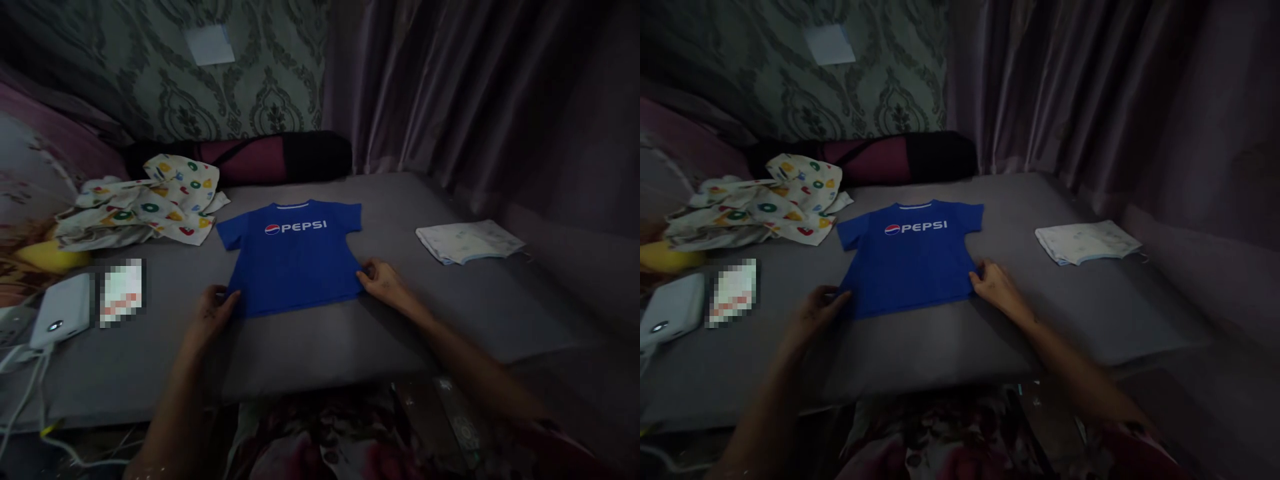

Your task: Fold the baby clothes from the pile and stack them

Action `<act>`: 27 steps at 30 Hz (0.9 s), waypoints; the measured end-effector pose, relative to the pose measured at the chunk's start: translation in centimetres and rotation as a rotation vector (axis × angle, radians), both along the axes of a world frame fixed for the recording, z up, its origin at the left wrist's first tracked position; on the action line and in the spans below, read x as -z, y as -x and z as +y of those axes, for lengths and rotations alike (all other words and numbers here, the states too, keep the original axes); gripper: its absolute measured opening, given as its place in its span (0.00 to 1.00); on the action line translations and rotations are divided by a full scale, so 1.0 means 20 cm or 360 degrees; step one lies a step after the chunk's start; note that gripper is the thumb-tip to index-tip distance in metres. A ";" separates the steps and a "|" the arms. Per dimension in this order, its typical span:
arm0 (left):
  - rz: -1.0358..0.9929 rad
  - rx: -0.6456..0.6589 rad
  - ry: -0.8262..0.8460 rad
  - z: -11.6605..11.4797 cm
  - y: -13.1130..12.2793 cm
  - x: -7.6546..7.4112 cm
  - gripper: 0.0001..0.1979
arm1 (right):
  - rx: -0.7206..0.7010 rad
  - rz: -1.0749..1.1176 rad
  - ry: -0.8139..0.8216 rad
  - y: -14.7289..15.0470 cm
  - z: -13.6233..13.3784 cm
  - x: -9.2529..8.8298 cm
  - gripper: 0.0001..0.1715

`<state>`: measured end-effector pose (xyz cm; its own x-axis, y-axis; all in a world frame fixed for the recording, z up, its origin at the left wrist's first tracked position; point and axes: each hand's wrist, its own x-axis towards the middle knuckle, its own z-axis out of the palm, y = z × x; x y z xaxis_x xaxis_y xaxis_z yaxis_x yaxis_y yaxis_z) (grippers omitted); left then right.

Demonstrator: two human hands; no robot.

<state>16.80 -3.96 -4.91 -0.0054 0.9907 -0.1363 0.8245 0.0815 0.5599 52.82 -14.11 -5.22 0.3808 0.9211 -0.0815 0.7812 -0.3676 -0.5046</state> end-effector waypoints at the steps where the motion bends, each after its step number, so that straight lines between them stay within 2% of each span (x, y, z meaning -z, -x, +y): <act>1: -0.0017 -0.0030 -0.0016 -0.01 -0.01 0.00 0.24 | -0.0023 -0.0040 0.0005 0.01 -0.01 -0.01 0.17; 5: -0.0210 -0.0066 0.0014 -0.02 0.00 0.00 0.29 | -0.0095 -0.0044 0.0029 0.02 -0.01 -0.03 0.16; 9: -0.0428 0.0041 -0.0019 -0.03 0.06 0.01 0.33 | -0.0134 0.0170 0.0044 -0.02 -0.01 -0.03 0.15; 14: -0.0261 0.0252 -0.0107 -0.06 0.12 0.04 0.31 | -0.0275 0.0358 0.0067 -0.08 -0.05 -0.01 0.18; 17: -0.0231 0.0308 -0.0129 -0.06 0.13 0.06 0.30 | -0.0368 0.0305 0.0096 -0.10 -0.07 0.01 0.17; 22: -0.0288 0.0366 -0.0085 -0.07 0.14 0.10 0.27 | -0.0455 0.0106 0.0049 -0.10 -0.08 0.02 0.11; 27: -0.0295 0.0514 -0.0004 -0.07 0.18 0.06 0.26 | -0.0547 -0.0020 0.0192 -0.13 -0.06 -0.01 0.07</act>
<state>13.25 -5.37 -6.13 0.3321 0.9376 -0.1029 0.6920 -0.1681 0.7020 55.36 -15.23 -4.98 0.0524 0.9795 -0.1945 0.8751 -0.1389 -0.4635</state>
